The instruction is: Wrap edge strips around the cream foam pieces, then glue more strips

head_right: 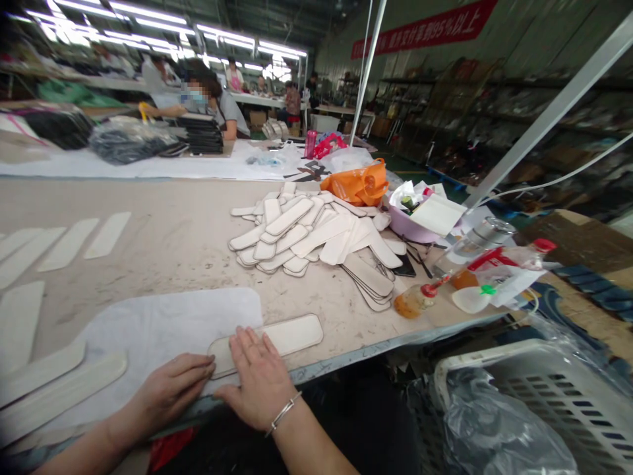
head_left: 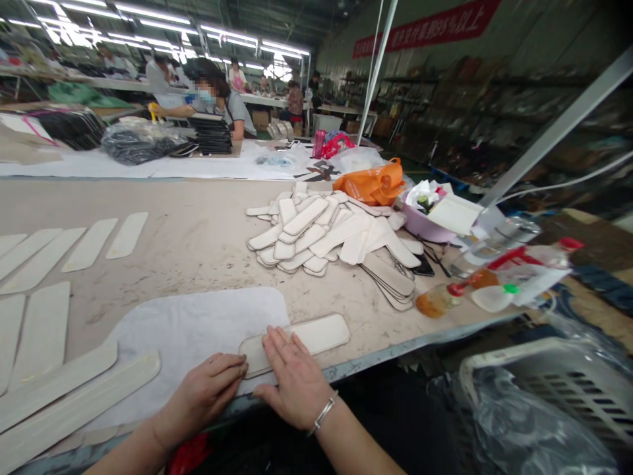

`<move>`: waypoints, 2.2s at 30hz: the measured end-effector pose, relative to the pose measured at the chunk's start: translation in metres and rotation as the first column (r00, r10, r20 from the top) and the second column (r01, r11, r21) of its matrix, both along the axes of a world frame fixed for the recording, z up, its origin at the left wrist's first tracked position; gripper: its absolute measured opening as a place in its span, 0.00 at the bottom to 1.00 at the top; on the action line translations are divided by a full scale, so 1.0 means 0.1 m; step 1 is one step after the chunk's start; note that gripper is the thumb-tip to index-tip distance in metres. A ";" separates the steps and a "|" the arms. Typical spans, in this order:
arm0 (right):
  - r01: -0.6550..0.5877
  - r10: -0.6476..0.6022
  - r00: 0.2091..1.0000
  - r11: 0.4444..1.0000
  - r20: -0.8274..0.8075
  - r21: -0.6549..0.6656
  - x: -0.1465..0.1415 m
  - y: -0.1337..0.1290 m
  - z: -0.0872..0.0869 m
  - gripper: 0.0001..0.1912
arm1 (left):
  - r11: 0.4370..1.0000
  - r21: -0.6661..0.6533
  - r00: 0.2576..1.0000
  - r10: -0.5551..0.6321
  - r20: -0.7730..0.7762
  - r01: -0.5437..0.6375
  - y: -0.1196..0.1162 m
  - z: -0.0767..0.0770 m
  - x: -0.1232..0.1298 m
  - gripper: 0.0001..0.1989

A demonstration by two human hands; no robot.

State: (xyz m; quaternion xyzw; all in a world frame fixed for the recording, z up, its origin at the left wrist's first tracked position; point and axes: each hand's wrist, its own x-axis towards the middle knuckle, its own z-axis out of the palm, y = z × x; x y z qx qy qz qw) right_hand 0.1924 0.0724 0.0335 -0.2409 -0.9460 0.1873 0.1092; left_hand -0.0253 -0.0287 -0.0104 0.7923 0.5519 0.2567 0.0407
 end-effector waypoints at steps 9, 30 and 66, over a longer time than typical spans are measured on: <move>0.276 -0.278 0.936 0.960 0.218 0.042 0.48 0.36 -0.22 0.39 | 1.000 0.022 1.000 0.002 0.009 -0.003 0.03 0.05 0.04 0.12; 0.372 -0.414 0.891 0.901 0.188 0.224 0.70 0.45 -0.38 0.36 | 0.973 -0.229 0.963 -0.054 -0.264 -0.008 0.30 0.21 0.78 0.32; 0.574 -0.571 0.814 0.819 0.108 0.004 0.66 0.57 -0.32 0.35 | 0.941 -0.115 0.945 0.306 -0.111 -0.318 0.29 0.19 0.18 0.19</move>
